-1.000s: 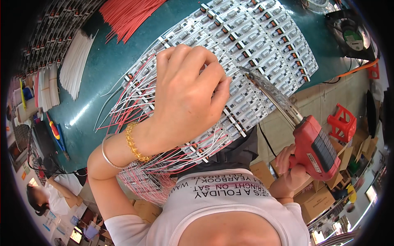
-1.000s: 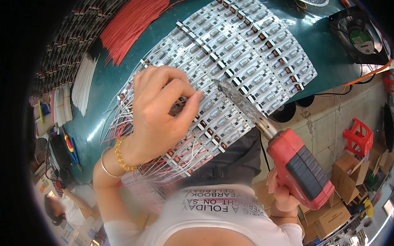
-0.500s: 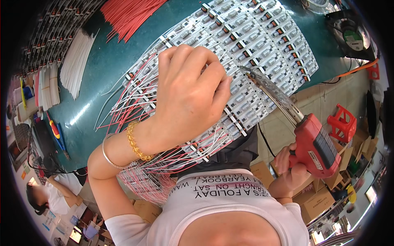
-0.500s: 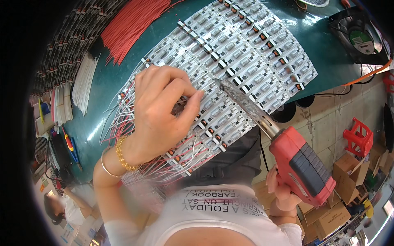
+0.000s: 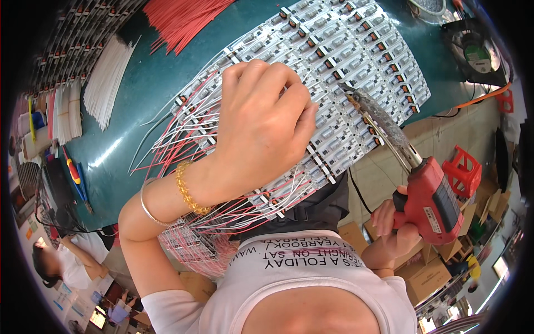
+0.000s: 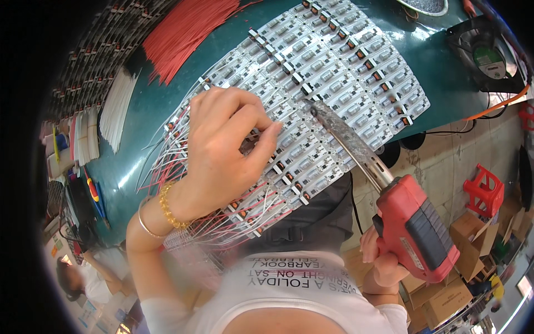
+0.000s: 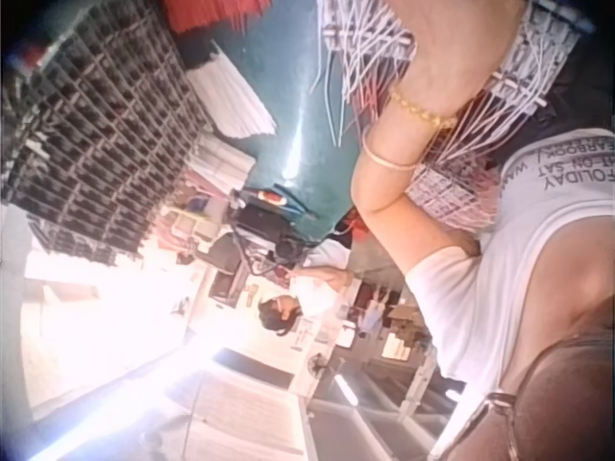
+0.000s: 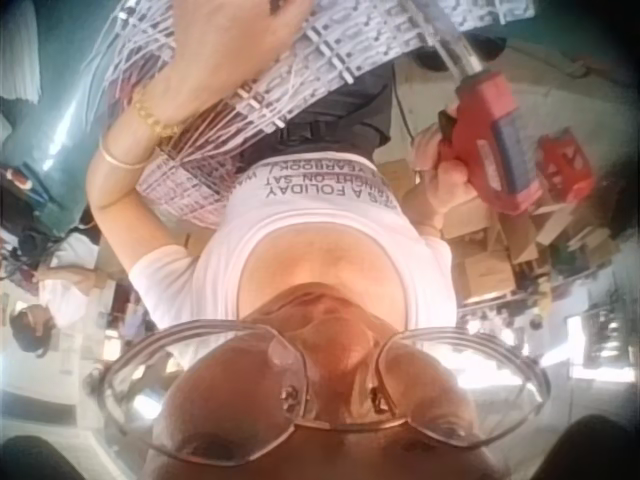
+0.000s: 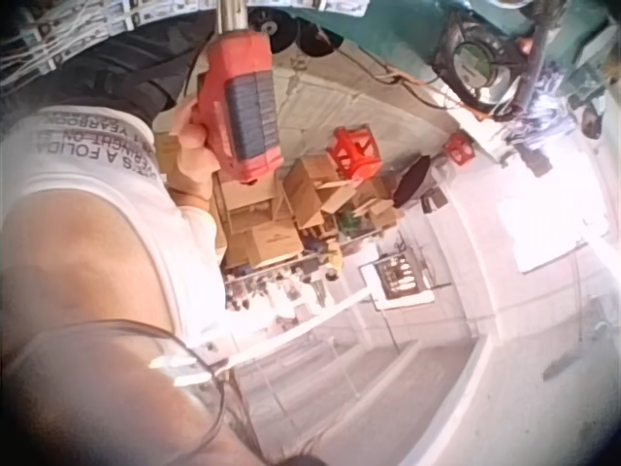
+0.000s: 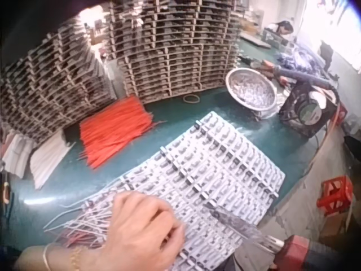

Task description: The person uses a soldering iron to attach white and red wires to a grid of electronic components on a workbench. They repeatedly pick up individual wires, place them into slots on the board, and apply heat to secure them.

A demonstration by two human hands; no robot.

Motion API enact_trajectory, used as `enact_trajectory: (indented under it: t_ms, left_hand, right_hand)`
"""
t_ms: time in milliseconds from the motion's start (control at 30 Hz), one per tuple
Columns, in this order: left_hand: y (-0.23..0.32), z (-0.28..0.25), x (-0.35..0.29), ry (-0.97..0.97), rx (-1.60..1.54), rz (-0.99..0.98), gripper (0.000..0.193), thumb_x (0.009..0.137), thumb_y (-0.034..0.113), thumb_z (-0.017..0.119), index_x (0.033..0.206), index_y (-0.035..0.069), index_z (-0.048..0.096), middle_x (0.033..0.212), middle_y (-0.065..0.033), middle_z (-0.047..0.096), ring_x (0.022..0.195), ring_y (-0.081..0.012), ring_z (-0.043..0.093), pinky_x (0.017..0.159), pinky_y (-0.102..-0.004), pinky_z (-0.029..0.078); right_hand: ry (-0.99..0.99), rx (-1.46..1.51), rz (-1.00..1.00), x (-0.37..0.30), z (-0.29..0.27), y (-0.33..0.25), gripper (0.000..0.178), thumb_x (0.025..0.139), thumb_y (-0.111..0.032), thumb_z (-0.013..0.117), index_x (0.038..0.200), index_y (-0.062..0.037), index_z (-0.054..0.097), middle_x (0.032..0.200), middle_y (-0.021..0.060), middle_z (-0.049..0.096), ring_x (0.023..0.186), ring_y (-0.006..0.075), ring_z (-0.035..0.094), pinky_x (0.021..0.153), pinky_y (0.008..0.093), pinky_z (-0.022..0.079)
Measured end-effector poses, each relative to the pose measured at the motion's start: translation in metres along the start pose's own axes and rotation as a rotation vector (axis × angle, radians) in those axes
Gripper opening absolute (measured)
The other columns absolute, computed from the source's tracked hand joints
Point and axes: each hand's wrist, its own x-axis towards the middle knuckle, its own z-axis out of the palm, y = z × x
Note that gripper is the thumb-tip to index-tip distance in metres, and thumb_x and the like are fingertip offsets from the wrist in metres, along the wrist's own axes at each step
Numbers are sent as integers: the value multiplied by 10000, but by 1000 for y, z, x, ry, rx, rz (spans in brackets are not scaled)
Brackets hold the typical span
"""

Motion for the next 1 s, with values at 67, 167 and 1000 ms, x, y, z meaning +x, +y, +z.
enact_trajectory:
  t_ms: [67, 167, 1000]
  left_hand:
    - [0, 1, 0, 1, 0, -2, 153, 685, 47, 734, 714, 69, 586, 823, -41, 561, 785, -236, 512, 750, -368, 351]
    - [0, 2, -1, 6, 7, -9, 148, 698, 59, 729, 715, 70, 582, 827, -42, 556, 802, -237, 514, 765, -372, 353]
    - [-176, -134, -47, 45, 1102, -203, 140, 860, 245, 631, 854, 112, 674, 801, -32, 660, 793, -224, 606, 779, -375, 415]
  right_hand:
    - [-13, 27, -4, 2, 0, 1, 861, 856, -615, 562, 1267, 122, 393, 497, -22, 437, 390, 85, 407, 413, 241, 377]
    - [-25, 71, -37, 4, 3, 2, 854, 867, -610, 547, 1282, 118, 381, 516, -28, 434, 397, 84, 408, 419, 242, 378]
    - [-60, 204, -156, 14, -2, 4, 740, 931, -530, 490, 1293, 101, 355, 524, -21, 415, 387, 89, 398, 411, 239, 364]
